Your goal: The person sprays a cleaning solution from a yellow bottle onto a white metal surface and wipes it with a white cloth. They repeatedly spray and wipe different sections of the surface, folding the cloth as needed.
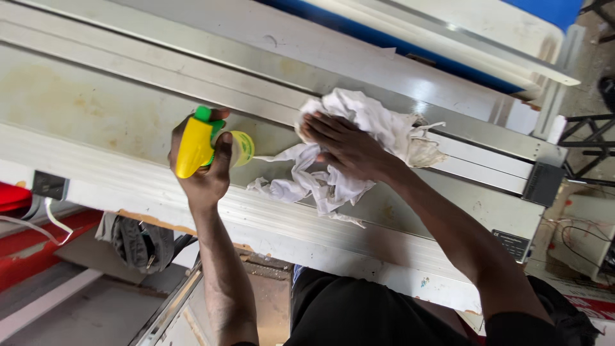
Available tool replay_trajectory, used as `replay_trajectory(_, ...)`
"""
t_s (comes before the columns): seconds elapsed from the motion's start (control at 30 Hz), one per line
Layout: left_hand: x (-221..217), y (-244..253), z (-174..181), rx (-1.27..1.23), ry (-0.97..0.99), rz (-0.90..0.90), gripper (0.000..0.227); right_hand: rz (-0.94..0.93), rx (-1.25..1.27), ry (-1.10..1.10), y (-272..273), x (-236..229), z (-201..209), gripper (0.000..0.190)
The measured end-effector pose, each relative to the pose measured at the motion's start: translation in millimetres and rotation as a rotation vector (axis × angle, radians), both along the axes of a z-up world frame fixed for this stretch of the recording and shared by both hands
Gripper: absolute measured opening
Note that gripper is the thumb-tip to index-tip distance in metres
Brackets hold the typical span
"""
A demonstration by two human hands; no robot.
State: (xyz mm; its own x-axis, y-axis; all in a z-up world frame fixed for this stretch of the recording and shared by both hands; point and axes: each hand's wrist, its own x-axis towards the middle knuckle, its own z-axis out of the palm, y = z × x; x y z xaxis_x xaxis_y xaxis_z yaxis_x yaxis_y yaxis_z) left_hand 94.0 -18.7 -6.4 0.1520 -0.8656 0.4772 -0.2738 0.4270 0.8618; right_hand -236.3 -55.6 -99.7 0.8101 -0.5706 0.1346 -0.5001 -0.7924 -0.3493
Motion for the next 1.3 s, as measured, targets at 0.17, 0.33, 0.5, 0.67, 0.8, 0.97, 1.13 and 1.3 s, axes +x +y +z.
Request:
replay_trajectory(0.17, -1.7, -1.6, -2.9, -0.072, 0.053, 0.033, 0.037, -0.223, 0.19, -0.104, 30.8, -94.7, 20.0, 0.046)
replay_trajectory(0.33, -17.4, 4.0, 4.5, -0.153, 0.022, 0.081, 0.055, -0.516, 0.002, -0.118, 38.4, -108.6, -15.8, 0.029)
replay_trajectory(0.5, -23.2, 62.0, -16.9, -0.018, -0.022, 0.357, 0.118, -0.789, 0.372, -0.471, 5.0, -96.5, -15.5, 0.014)
replay_trajectory(0.67, -99.8, 103.1, -60.4, -0.069, 0.269, 0.476, 0.015, -0.645, 0.871, -1.035, -26.2, -101.2, -34.9, 0.037)
replay_trajectory(0.8, -144.9, 25.0, -20.2, 0.312, 0.351, -0.037, 0.056, -0.622, 0.904, -1.083, -36.1, -77.7, -14.2, 0.019)
replay_trajectory(0.97, -148.8, -73.6, -77.8, 0.651, 0.258, -0.523, 0.094, -0.61, 1.06, -1.122, -36.5, -46.1, 11.2, 0.04)
replay_trajectory(1.13, -127.7, -96.0, -89.4, 0.655, 0.164, -0.422, 0.073, -0.589, 0.794, -0.918, -58.8, -18.1, 24.1, 0.049)
replay_trajectory(1.3, -109.5, -97.6, -105.8, 0.62, 0.089, -0.291, 0.069, -0.593, 0.679, -0.797, -74.7, 10.6, -9.2, 0.043)
